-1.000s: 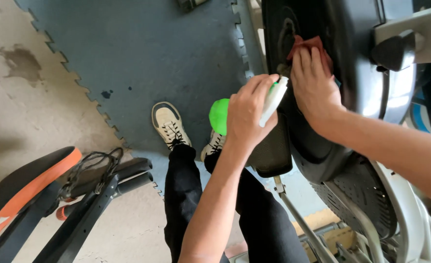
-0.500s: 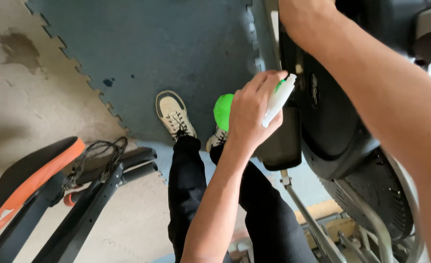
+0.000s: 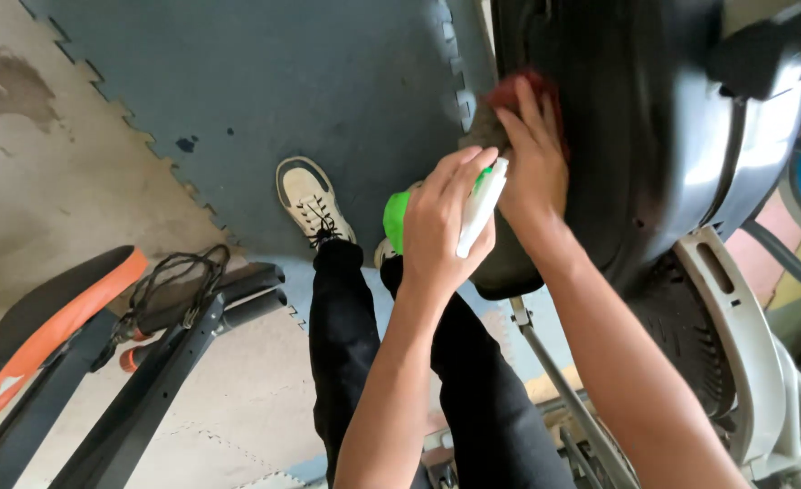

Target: Clean gym equipment using a spray bottle and a cloth.

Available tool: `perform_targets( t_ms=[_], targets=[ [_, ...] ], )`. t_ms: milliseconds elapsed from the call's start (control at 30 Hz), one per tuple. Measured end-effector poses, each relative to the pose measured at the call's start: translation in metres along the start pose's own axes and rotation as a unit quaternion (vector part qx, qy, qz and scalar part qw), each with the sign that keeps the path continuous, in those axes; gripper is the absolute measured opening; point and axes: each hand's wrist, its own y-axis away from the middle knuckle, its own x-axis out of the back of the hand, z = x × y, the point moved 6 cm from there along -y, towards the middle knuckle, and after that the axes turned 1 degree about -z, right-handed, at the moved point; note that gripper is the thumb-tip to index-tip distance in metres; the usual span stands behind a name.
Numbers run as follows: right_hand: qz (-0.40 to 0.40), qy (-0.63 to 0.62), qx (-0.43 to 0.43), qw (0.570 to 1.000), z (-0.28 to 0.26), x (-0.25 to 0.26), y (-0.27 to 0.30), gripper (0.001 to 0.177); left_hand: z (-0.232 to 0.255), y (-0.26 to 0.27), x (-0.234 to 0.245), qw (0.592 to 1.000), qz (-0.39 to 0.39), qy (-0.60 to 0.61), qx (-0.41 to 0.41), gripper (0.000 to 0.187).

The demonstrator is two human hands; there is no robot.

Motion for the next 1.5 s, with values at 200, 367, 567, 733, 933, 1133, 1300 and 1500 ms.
perform_targets(
  t_ms=[200,367,567,733,933,1133,1300,1500],
  targets=[
    [0.042,-0.003,-0.028,0.999,0.009,-0.001,-0.013,0.053,0.012,0.005,0.007,1.0,0.014,0.016,-0.006,0.048],
    [0.083,-0.079,-0.054,0.992,-0.003,0.004,-0.07,0.054,0.011,0.018,0.005,0.999,0.034,0.01,0.034,0.042],
    [0.118,-0.028,0.011,0.993,0.0,0.006,-0.03,0.058,0.01,0.04,0.005,0.998,0.041,-0.001,0.039,0.046],
    [-0.064,0.039,-0.088,0.993,-0.022,0.039,-0.003,0.058,0.0,0.052,0.003,0.991,0.006,-0.001,0.135,0.042],
    [-0.049,0.107,0.125,0.985,-0.05,0.02,0.008,0.035,-0.037,0.063,0.0,0.991,0.067,-0.003,0.115,0.052],
    [-0.246,0.186,0.012,0.951,-0.032,-0.064,-0.045,0.046,-0.058,0.064,0.0,0.989,0.033,0.028,0.141,0.047],
    [-0.369,0.259,-0.073,0.889,-0.03,-0.097,-0.058,0.05,-0.06,0.061,0.004,0.993,0.058,0.021,0.099,0.047],
    [-0.218,0.186,0.078,0.955,-0.048,-0.03,-0.005,0.036,-0.04,0.052,0.016,0.99,0.092,-0.017,0.102,0.045]
  ],
)
